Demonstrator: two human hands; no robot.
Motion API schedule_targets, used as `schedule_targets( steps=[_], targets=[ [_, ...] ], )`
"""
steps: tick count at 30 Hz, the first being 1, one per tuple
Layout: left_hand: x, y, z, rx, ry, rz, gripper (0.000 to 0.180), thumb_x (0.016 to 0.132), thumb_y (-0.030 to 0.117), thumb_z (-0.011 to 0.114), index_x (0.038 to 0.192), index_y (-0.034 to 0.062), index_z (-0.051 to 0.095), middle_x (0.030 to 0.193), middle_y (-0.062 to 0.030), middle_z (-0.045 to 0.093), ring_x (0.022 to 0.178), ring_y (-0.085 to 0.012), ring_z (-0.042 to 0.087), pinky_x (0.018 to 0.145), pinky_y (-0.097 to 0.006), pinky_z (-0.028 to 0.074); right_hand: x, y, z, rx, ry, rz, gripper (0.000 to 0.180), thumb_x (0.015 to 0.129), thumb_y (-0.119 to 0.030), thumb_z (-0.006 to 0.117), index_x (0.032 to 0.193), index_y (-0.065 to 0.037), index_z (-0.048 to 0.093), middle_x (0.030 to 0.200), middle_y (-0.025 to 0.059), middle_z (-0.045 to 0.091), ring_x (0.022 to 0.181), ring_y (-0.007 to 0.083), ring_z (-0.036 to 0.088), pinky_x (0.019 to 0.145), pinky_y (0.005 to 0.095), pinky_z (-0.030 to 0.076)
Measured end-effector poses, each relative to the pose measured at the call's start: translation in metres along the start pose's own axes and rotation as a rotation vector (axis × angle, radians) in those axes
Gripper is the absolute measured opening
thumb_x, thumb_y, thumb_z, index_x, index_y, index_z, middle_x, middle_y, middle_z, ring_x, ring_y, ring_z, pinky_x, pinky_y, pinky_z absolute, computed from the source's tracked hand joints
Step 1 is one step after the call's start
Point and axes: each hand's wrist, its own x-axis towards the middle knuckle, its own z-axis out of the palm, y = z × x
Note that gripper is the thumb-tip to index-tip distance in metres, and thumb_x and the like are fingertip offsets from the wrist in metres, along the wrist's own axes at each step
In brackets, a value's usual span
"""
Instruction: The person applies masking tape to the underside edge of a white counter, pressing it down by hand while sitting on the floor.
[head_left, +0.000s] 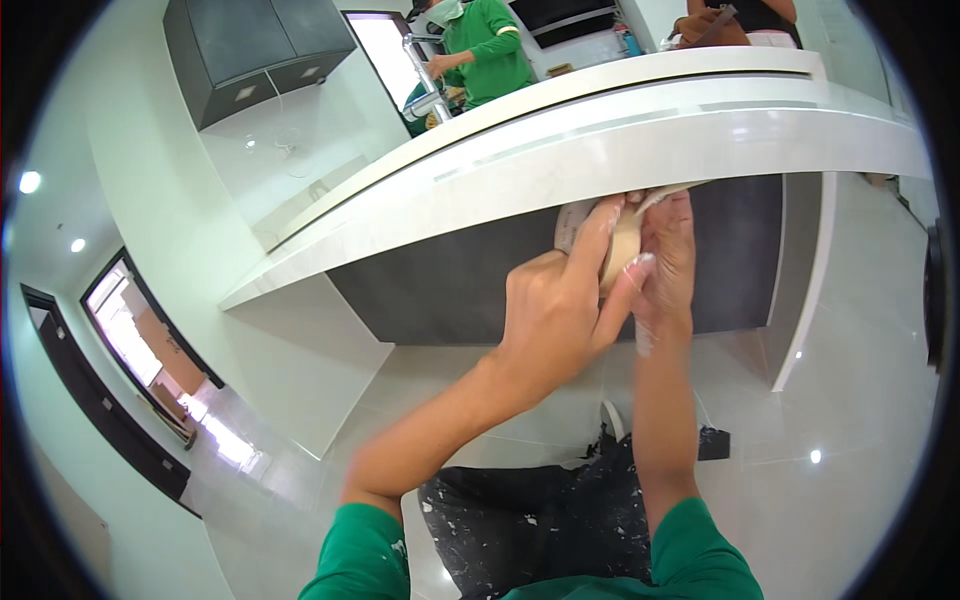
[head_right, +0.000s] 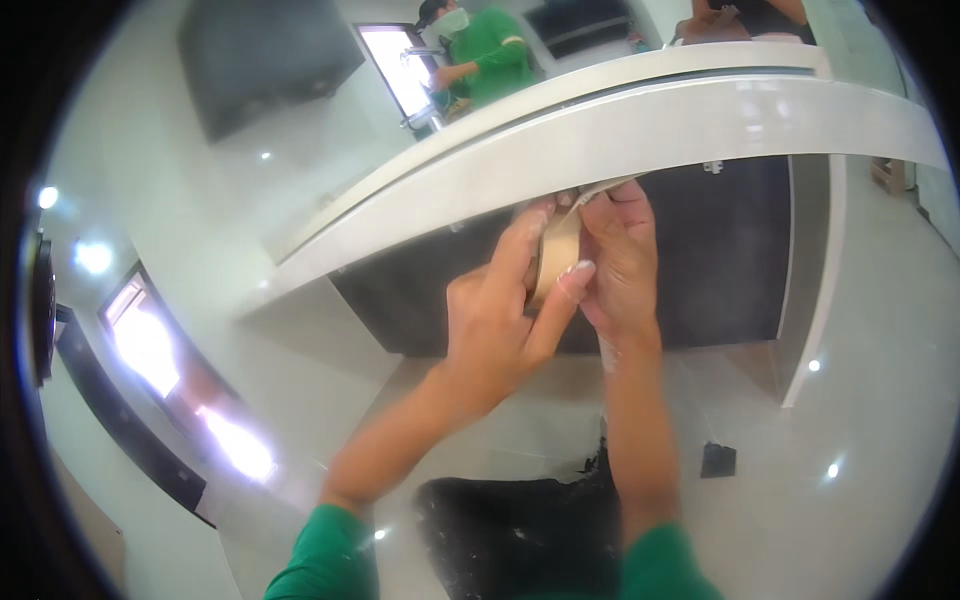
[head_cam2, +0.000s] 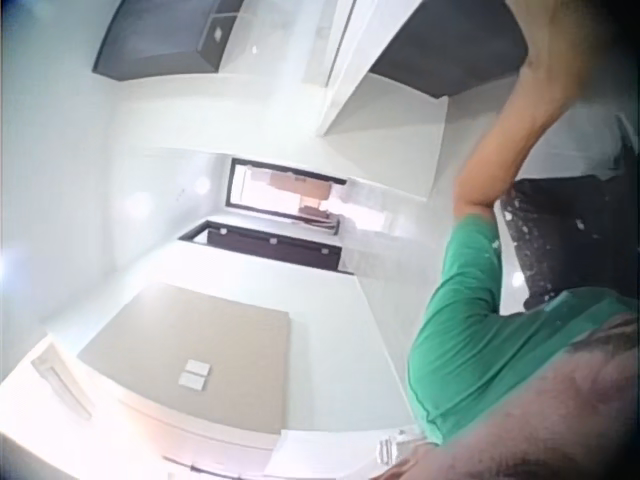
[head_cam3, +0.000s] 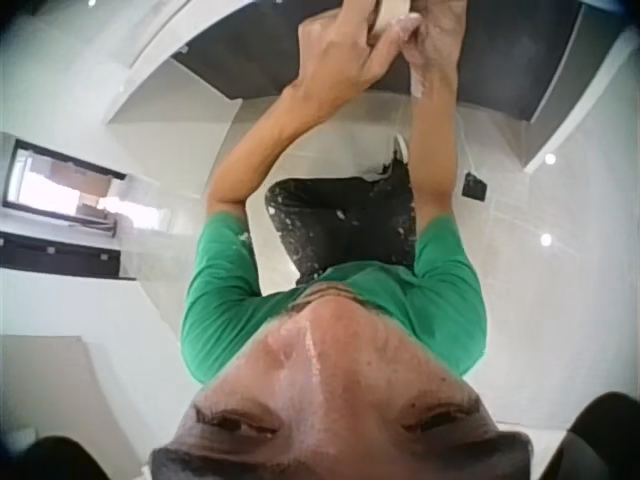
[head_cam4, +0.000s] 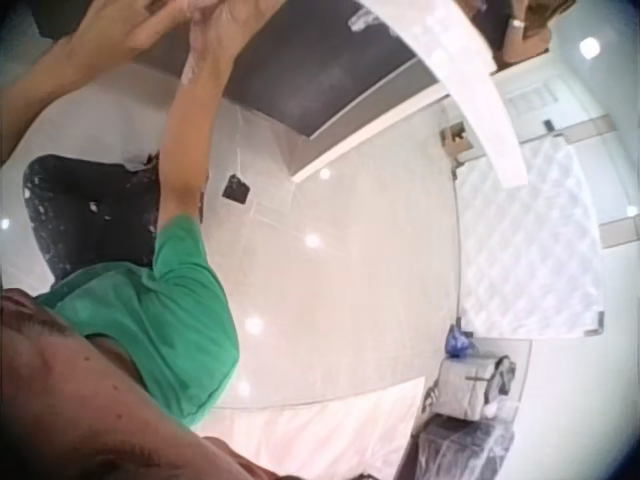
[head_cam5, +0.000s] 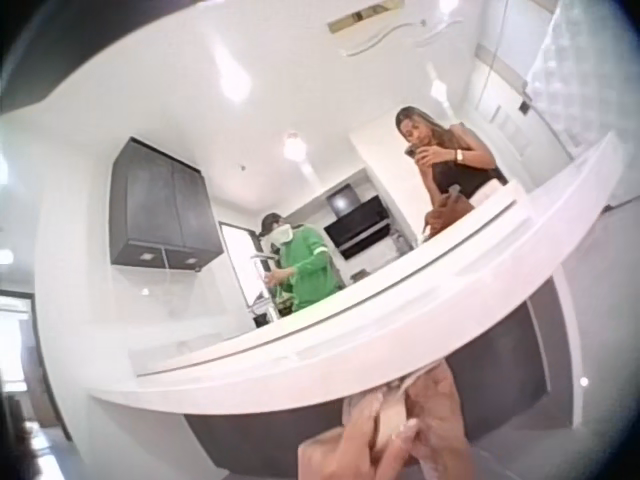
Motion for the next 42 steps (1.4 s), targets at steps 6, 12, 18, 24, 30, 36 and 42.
schedule_targets(
  steps=[6,12,18,24,30,36,42],
  targets=[
    [-0.018,-0.028,0.007,-0.052,0.053,0.151,0.065,0.079,0.004,0.076,0.138,-0.0131,0.055,0.084,-0.015,0.074,0.056,-0.0245,0.063,0.057,-0.032,0.053,0.007,0.006,-0.032,0.057,-0.077,0.011,0.031,0.095,-0.011,0.073,0.123,-0.001,0.063,0.114,0.0082,0.07,0.105,0.0171,0.065,0.099,0.0339,0.05],
    [-0.043,-0.036,-0.005,0.163,-0.233,-0.029,0.068,0.084,0.004,0.074,0.143,-0.0147,0.046,0.082,-0.0163,0.074,0.07,-0.0259,0.071,0.068,-0.032,0.056,0.007,-0.003,-0.052,0.1,-0.055,-0.019,0.024,0.092,-0.008,0.076,0.112,0.0,0.069,0.104,0.0048,0.073,0.096,0.0127,0.068,0.09,0.0288,0.053],
    [-0.074,-0.052,-0.04,0.301,-0.294,-0.104,0.074,0.101,0.013,0.058,0.156,-0.0128,0.015,0.088,-0.0177,0.076,0.087,-0.0258,0.077,0.081,-0.032,0.059,0.011,-0.005,-0.045,-0.007,-0.068,0.054,0.023,0.09,-0.008,0.077,0.11,0.001,0.069,0.103,0.0066,0.073,0.098,0.0123,0.066,0.091,0.0284,0.053],
    [-0.072,-0.045,-0.056,0.249,-0.251,-0.55,0.065,0.109,0.024,0.049,0.156,-0.0079,0.018,0.096,-0.022,0.074,0.086,-0.0287,0.077,0.077,-0.033,0.061,0.012,0.006,-0.037,0.081,-0.021,-0.012,0.025,0.085,-0.009,0.084,0.104,0.002,0.072,0.099,0.0064,0.072,0.096,0.0129,0.065,0.09,0.0304,0.05],
    [-0.053,-0.049,-0.071,0.389,-0.287,-0.474,0.019,0.107,0.016,0.057,0.107,0.0005,0.046,0.087,-0.018,0.076,0.083,-0.0216,0.076,0.065,-0.027,0.056,0.014,0.018,-0.025,0.129,0.004,-0.079,0.032,0.084,-0.009,0.085,0.108,0.004,0.068,0.1,0.0075,0.071,0.097,0.0143,0.064,0.089,0.0319,0.05],
    [-0.039,-0.046,-0.071,0.258,-0.181,-0.469,0.024,0.105,0.02,0.062,0.1,0.0029,0.045,0.094,-0.0221,0.076,0.086,-0.0262,0.077,0.073,-0.03,0.06,0.008,0.03,-0.009,0.399,0.108,-0.136,0.031,0.084,-0.008,0.083,0.108,0.002,0.067,0.105,0.0087,0.069,0.101,0.0149,0.063,0.095,0.0328,0.049],
    [-0.037,-0.057,-0.064,0.304,-0.166,-0.489,0.023,0.105,0.021,0.062,0.098,0.0016,0.052,0.091,-0.0186,0.075,0.085,-0.024,0.076,0.076,-0.032,0.059,0.007,0.05,-0.021,0.253,0.045,-0.104,0.031,0.083,-0.008,0.083,0.108,0.002,0.068,0.105,0.0086,0.07,0.103,0.0151,0.063,0.097,0.0332,0.048]
  ],
)
